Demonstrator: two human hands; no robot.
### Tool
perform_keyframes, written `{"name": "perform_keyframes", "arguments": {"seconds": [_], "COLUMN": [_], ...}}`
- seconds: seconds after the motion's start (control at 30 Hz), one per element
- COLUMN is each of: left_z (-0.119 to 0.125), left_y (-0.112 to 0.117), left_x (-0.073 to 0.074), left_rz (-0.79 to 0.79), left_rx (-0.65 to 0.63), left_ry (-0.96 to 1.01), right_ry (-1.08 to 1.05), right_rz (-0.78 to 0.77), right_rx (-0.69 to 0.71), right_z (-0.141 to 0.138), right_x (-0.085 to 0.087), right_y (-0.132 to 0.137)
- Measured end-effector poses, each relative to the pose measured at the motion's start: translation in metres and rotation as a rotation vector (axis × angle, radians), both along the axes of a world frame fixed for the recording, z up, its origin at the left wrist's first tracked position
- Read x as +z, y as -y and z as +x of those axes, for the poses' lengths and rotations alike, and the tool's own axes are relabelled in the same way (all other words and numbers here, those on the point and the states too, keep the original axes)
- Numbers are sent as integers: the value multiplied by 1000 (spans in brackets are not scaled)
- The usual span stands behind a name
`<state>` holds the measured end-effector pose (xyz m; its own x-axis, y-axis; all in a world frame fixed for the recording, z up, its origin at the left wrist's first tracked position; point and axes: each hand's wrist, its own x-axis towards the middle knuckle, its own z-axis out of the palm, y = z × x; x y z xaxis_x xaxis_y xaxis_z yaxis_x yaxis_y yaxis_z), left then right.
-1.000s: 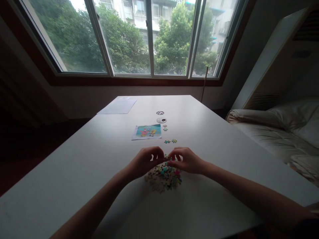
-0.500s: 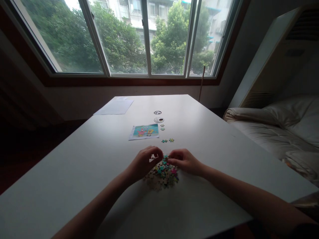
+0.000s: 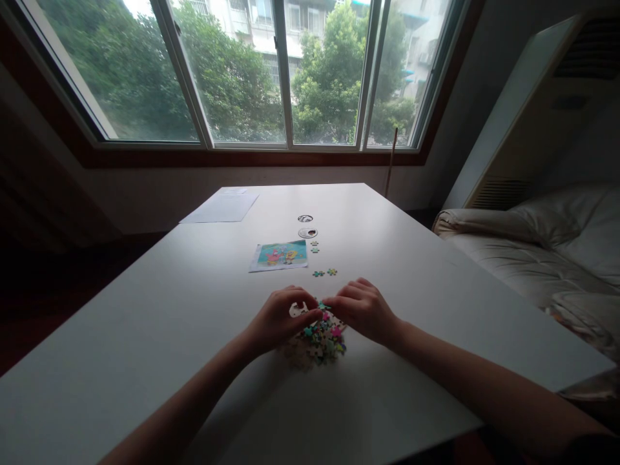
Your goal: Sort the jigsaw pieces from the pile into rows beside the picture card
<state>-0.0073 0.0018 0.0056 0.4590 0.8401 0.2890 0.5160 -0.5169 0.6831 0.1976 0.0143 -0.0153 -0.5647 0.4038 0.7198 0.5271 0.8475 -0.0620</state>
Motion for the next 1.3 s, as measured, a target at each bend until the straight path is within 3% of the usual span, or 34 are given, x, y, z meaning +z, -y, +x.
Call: {"name": "perform_keyframes", "arguments": {"seconds": [0.33,0.47,0.73,1.3], "left_z": [2,6,10,11], "left_y": [-3,-3,-3,-2], "left_x": [-6,-8,-8,-14], "left_rz": [-359,-480,-509,-467], "left_rx": [-10,46,26,-80], "left_ry": [266,372,488,490], "right_ry": [46,62,68,96], "right_rz": [27,33,21,-6], "right_rx": [-13,-14,-19,31], "right_z": [2,2,0,2], "right_x": [1,1,5,2], "right_y": [0,0,3,0]}}
